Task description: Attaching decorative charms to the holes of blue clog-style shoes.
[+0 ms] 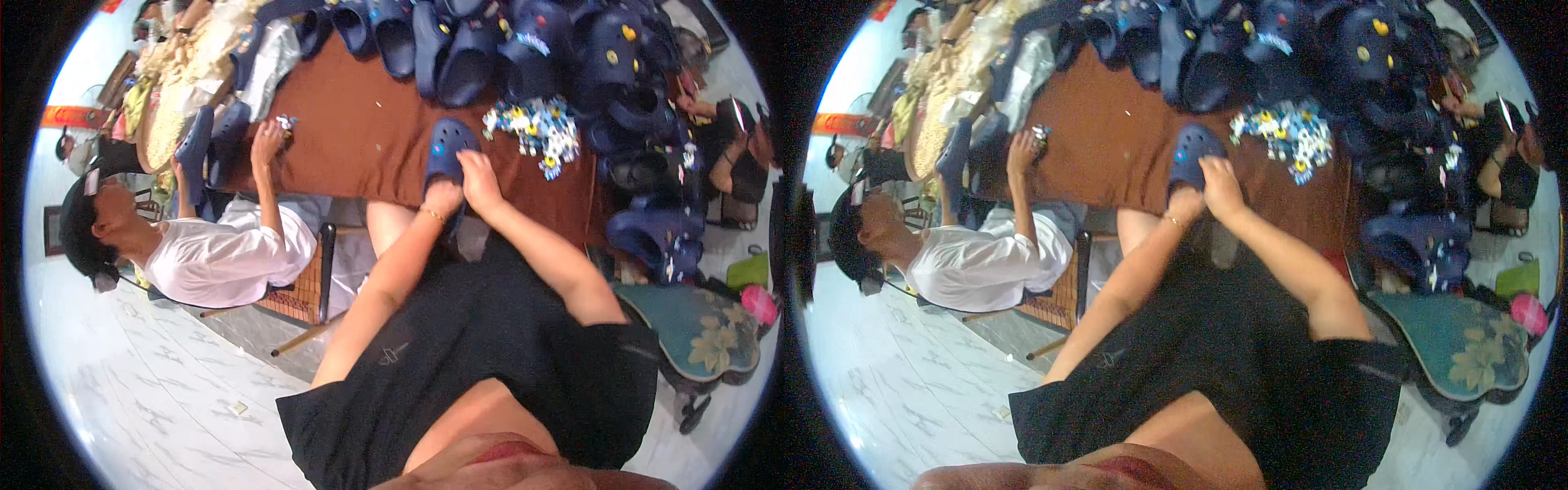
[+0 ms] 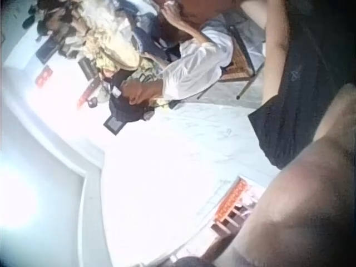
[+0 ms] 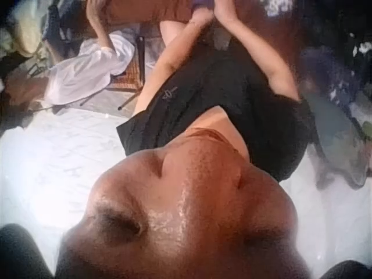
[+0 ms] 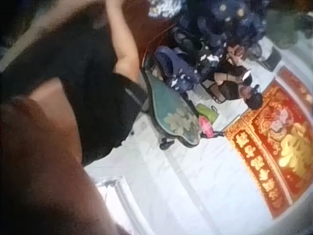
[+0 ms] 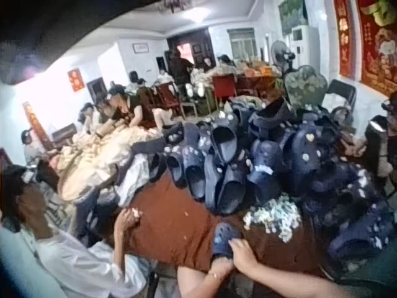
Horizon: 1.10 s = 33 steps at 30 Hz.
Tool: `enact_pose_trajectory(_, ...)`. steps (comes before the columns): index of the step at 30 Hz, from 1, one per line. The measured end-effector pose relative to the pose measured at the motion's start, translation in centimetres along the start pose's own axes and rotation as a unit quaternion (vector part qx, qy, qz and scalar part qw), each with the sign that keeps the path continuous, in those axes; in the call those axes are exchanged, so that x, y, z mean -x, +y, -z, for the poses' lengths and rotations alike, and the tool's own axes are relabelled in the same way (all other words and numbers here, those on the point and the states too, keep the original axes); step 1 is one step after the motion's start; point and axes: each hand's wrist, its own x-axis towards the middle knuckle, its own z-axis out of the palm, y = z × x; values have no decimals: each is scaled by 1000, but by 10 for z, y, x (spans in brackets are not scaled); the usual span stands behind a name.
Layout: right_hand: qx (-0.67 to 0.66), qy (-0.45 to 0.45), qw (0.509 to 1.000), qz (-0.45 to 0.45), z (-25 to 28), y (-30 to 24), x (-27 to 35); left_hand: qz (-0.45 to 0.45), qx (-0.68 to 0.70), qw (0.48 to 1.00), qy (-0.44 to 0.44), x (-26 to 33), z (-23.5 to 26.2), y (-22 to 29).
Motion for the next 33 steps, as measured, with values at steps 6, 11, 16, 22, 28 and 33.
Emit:
enact_pose_trajectory(6, -45, -17, 998, -51, 12, -2, 8, 33, 23, 999, -4, -4, -9, 7)
enact_pose_trajectory(11, -73, -16, 996, -50, 12, 2, 15, 70, 82, 993, -56, 3, 7, 14)
enact_pose_trajectory(16, -76, 58, 994, -56, 7, 4, 20, 6, 42, 996, -75, 2, 12, 14)
enact_pose_trajectory(22, -62, 71, 993, -65, 4, -1, 23, 17, 72, 997, 24, -1, -8, 13)
enact_pose_trajectory(28, -59, 30, 998, 15, 15, -21, 42, 87, 99, 991, -9, 2, -17, 13)
enact_pose_trajectory(33, -92, 72, 993, -36, 15, -20, 44, 25, -12, 999, 43, -4, -25, 6)
